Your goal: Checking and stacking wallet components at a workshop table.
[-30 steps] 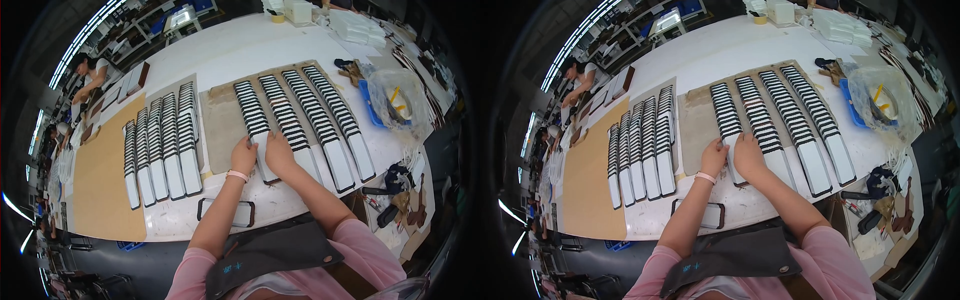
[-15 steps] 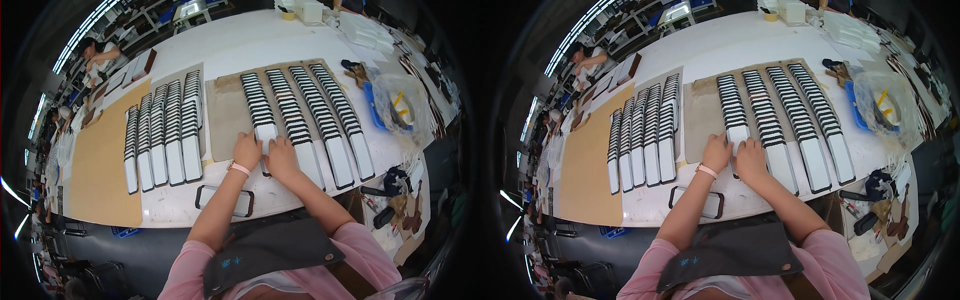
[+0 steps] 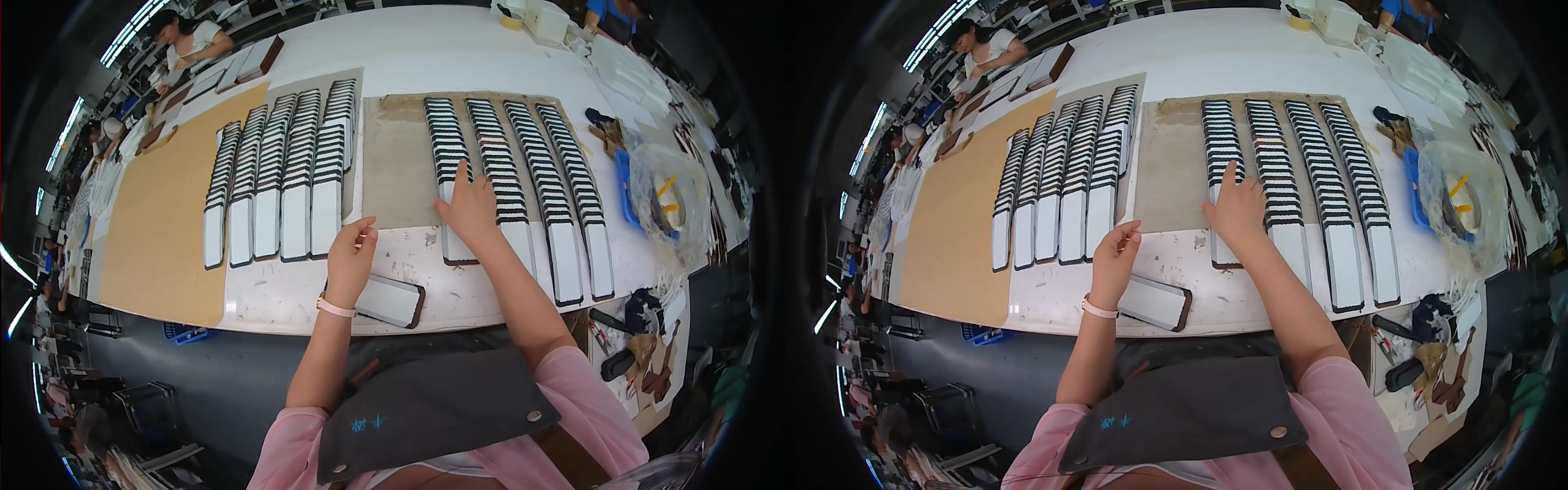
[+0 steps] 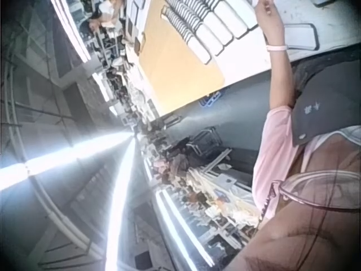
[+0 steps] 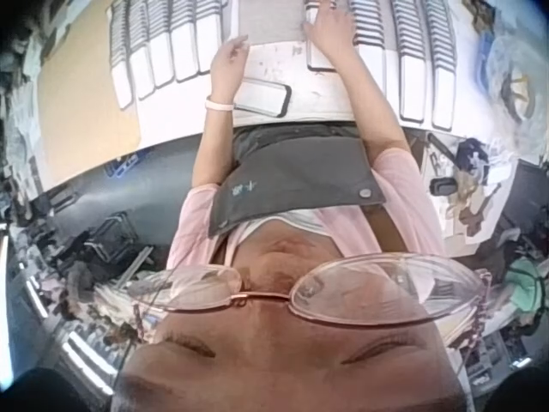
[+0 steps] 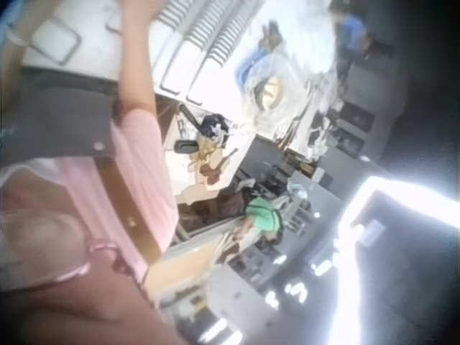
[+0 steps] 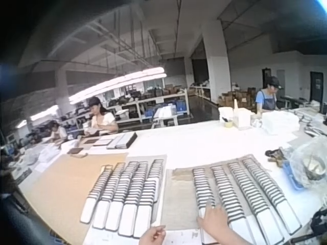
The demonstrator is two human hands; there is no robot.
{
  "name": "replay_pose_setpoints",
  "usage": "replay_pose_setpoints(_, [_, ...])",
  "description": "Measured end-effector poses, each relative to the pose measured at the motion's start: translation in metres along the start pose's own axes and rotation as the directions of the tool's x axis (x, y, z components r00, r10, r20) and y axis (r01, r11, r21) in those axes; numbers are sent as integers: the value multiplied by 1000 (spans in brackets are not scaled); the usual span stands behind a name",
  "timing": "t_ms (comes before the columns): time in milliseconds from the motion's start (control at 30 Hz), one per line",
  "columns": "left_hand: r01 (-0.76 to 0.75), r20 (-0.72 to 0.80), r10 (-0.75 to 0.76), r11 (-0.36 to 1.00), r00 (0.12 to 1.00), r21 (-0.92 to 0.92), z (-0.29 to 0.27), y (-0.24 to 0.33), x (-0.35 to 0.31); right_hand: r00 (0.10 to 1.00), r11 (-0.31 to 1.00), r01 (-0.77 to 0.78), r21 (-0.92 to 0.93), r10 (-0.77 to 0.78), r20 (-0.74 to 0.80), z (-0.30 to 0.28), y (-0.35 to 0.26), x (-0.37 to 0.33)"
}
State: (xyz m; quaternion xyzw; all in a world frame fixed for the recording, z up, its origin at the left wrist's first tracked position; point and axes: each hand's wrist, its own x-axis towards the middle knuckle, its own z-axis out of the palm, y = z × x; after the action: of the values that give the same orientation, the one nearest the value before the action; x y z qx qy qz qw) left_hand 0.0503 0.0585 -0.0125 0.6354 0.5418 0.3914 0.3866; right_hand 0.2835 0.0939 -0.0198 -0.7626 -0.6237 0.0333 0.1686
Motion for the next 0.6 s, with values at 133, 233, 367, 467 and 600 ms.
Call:
replay_pose_setpoints(133, [-52, 7, 52, 999, 999, -5, -6, 3, -18, 994, 992, -97, -86, 101, 43, 8, -6, 14])
replay_pose_setpoints(233, [-75, -31, 77, 995, 997, 73, -13, -8, -31, 991, 984, -124, -126, 130, 44, 14, -10, 16])
replay_pose_setpoints(367, [-85, -71, 91, 993, 993, 80, -24, -17, -38, 985, 977, -152, -151, 162, 61, 12, -15, 16])
replay_pose_setpoints(467, [-106, -116, 121, 986, 986, 127, -30, -18, -41, 980, 970, -174, -171, 187, 65, 13, -15, 17])
replay_pose_setpoints(600, [-151, -139, 193, 952, 971, 267, -39, -19, -47, 979, 969, -176, -171, 191, 77, 11, -17, 16])
